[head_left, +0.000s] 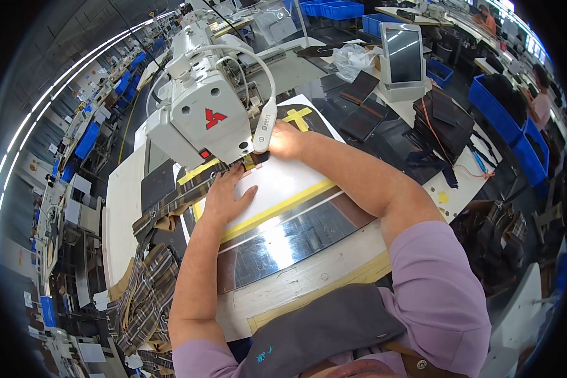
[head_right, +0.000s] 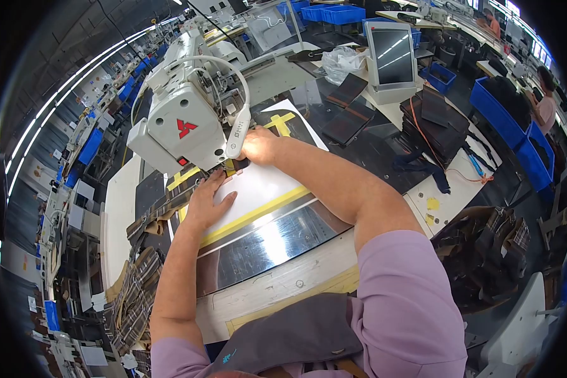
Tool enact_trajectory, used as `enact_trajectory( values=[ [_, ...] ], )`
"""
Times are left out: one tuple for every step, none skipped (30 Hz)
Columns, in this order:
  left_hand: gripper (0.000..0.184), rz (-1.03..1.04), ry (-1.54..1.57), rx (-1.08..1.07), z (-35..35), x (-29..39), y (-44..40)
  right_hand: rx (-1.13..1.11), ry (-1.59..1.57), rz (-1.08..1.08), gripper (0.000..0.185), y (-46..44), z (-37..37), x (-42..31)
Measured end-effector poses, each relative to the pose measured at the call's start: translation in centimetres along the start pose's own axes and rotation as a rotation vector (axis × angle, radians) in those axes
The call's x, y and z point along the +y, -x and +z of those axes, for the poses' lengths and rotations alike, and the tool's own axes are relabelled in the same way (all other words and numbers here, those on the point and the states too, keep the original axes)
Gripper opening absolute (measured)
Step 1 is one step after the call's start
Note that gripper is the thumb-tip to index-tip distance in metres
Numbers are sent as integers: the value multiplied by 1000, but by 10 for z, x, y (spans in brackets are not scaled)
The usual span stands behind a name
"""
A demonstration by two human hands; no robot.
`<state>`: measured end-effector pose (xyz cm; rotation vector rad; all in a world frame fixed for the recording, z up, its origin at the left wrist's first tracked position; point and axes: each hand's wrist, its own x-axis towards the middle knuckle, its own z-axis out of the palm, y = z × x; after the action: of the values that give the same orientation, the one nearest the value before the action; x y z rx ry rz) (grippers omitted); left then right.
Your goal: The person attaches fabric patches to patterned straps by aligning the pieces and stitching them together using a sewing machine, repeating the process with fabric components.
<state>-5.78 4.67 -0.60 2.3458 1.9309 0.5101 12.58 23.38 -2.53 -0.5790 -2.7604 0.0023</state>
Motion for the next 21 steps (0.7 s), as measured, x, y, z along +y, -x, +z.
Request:
enact_trajectory(
  values=[
    [63,-2,-19,-4,1,-1,-1,-22,-21,28,24,0,-3,0],
    [62,-5,-38,-11,1,-2,-2,-45,-43,56,25,-1,-6,-1],
    [62,-9,-58,-18,0,-3,-2,-67,-68,83,26,-1,-7,-3],
    [60,-8,-83,-24,-2,-5,-1,-54,-68,85,27,0,-4,-3],
    [59,-7,-108,-30,-5,-7,-1,-41,-68,88,27,2,1,-2],
    [58,-4,-135,-34,-9,-10,-2,-26,-67,92,28,4,1,-4],
    [58,-113,-52,-19,-13,-14,-2,-24,-86,110,29,5,0,-5],
    [57,-222,30,-3,-19,-19,-4,-20,-104,128,29,5,0,-6],
    [57,-331,112,9,-24,-26,-2,-18,-126,147,30,5,-2,-8],
    [57,-336,15,87,-15,-47,1,-43,-105,138,31,9,-6,-11],
    [57,-339,-81,164,5,-77,5,-69,-84,130,32,13,-16,-15],
    [57,-340,-177,244,14,-96,7,-95,-60,120,33,16,-21,-16],
    [58,-333,-206,211,9,-99,8,-85,-22,122,34,17,-18,-15],
    [60,-327,-236,181,4,-103,6,-74,17,123,36,18,-14,-15],
    [61,-323,-264,150,1,-104,3,-65,56,123,37,20,-10,-16],
    [66,-358,-273,112,-9,-95,0,-27,95,133,38,23,-7,-18],
    [66,-401,-273,44,-19,-87,-2,11,135,142,39,27,-4,-20],
    [66,-443,-274,-23,-28,-79,-7,51,175,152,40,29,-3,-23],
    [66,-483,-275,-91,-33,-76,-11,49,194,162,40,31,-3,-25],
    [76,-511,-254,-107,-36,-79,-15,46,212,175,40,32,-2,-26],
    [79,-521,-221,-146,-40,-79,-18,44,232,188,40,34,-3,-27]
  ],
)
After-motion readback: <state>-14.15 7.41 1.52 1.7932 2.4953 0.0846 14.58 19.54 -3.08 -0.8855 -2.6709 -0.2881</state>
